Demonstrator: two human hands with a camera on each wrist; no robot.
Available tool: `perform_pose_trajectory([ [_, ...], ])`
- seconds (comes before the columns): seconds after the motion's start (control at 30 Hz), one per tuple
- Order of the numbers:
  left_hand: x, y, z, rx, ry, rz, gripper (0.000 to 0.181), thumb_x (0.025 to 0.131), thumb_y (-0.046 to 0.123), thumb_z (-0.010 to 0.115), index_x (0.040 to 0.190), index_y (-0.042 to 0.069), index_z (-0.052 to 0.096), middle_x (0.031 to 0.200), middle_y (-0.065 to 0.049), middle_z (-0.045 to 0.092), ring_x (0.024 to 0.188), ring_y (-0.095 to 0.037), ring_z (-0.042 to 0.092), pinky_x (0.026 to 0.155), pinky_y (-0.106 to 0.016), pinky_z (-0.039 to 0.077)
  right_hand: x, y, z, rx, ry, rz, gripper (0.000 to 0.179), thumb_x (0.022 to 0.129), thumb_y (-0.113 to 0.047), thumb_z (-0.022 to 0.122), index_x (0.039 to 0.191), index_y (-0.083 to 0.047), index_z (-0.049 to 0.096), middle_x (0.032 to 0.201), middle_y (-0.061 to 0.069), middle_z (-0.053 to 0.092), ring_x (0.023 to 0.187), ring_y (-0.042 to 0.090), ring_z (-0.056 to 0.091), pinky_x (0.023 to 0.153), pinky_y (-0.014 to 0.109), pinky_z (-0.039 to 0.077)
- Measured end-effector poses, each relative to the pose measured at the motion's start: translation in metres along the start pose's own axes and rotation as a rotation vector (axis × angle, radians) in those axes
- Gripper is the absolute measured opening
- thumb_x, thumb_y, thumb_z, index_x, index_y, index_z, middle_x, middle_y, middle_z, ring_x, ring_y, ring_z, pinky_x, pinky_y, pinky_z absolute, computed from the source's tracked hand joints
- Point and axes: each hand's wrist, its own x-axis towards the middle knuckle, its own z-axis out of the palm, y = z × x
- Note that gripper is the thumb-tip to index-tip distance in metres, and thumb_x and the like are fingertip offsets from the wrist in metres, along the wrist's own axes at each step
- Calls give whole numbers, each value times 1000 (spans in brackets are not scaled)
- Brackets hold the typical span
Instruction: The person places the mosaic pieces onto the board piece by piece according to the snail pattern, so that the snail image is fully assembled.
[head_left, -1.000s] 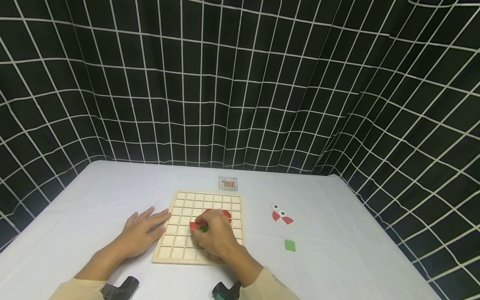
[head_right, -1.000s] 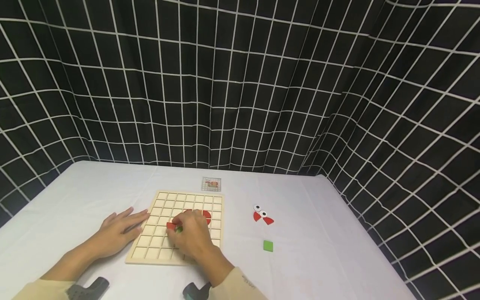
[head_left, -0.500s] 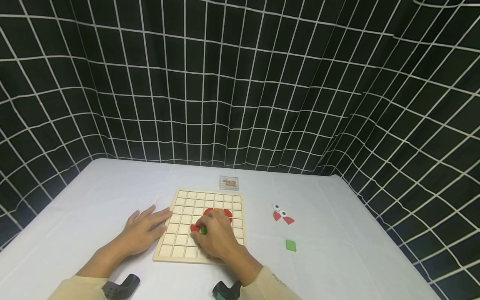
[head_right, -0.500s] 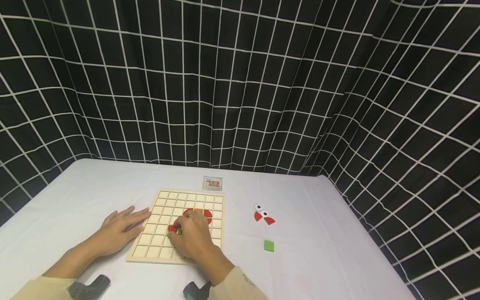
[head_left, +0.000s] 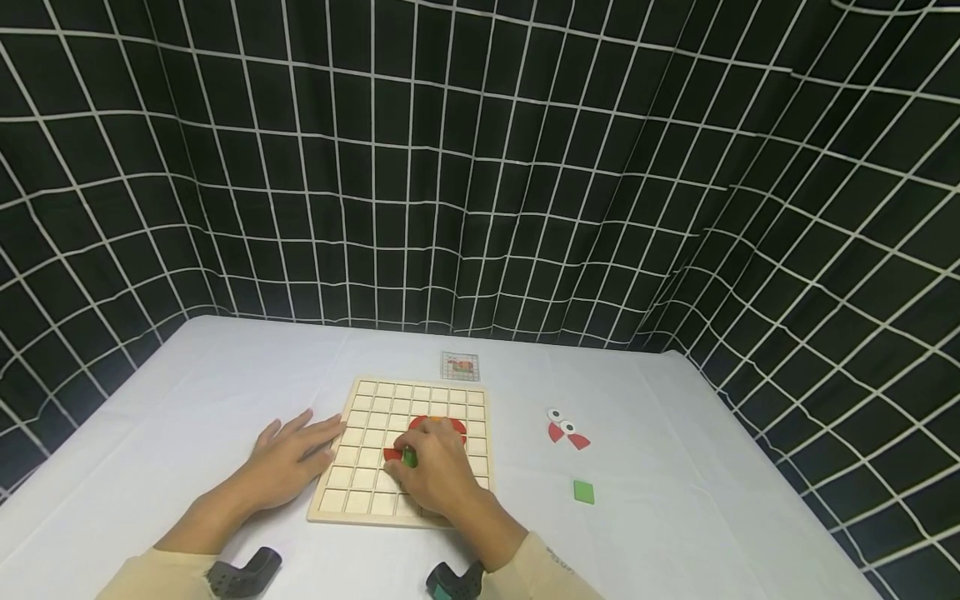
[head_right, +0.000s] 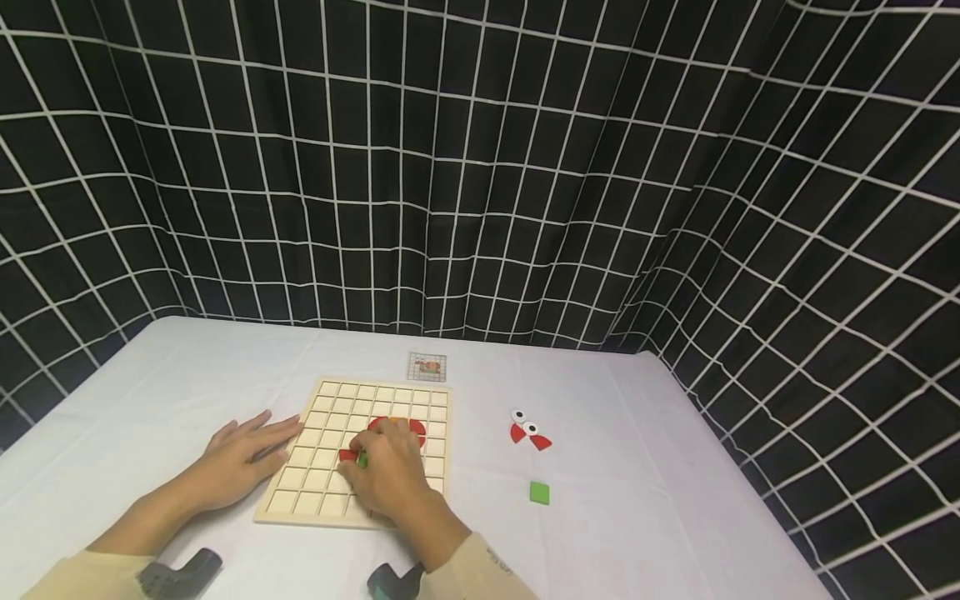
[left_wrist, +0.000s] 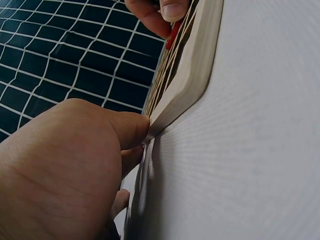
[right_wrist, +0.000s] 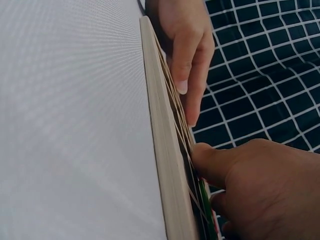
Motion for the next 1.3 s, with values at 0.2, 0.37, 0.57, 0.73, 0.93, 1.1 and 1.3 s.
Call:
perform_pose_trajectory([
  [0.2, 0, 1, 0, 0, 2, -2, 39, 99, 23, 53, 134, 7, 57, 143, -11, 48, 137, -47, 24, 106, -66, 0, 0, 0, -1, 12, 7, 9, 22, 82, -33, 78, 97, -18, 74, 95, -7, 61, 90, 11, 46, 77, 28, 40],
  [0.37, -1, 2, 0, -4, 2, -6, 39, 99, 24, 53, 134, 7, 58, 143, -11, 48, 136, -47, 24, 106, -66, 0, -1, 1, -2, 40, 21, 7, 22, 83, -31, 78, 99, -17, 74, 91, -7, 60, 87, 10, 45, 76, 28, 40],
  [0.57, -1, 4, 2, -9, -5, -12, 39, 99, 25, 53, 134, 7, 57, 143, -10, 47, 137, -47, 24, 106, -66, 0, -3, 2, -15, 133, 58, 31, 23, 83, -26, 78, 101, -13, 73, 84, -7, 56, 78, 10, 41, 69, 24, 39],
  [0.73, -1, 6, 3, -14, -2, -13, 38, 99, 22, 54, 134, 8, 58, 143, -9, 48, 137, -46, 24, 107, -65, 0, -11, 13, -37, 222, 89, 47, 21, 82, -18, 78, 101, -10, 73, 86, 0, 57, 83, 14, 44, 66, 27, 40],
  [0.93, 1, 8, 3, -8, -4, -21, 39, 98, 23, 54, 134, 8, 58, 143, -10, 48, 137, -46, 24, 107, -65, 0, -31, 37, -69, 263, 118, 135, 24, 82, -17, 78, 104, -12, 73, 92, 0, 60, 91, 21, 51, 73, 35, 45],
  [1.1, 1, 9, 0, 3, -5, -21, 40, 98, 25, 55, 134, 8, 58, 142, -11, 49, 136, -46, 24, 106, -66, 2, -50, 59, -95, 224, 188, 173, 26, 78, -15, 81, 103, -14, 72, 91, -5, 60, 92, 16, 51, 74, 39, 46],
  [1.3, 2, 8, 0, 10, -3, -17, 39, 98, 24, 55, 133, 8, 59, 142, -11, 49, 136, -47, 25, 106, -67, 2, -77, 92, -124, 203, 256, 117, 32, 75, -9, 83, 103, -19, 72, 90, -12, 58, 90, 13, 50, 73, 41, 44],
])
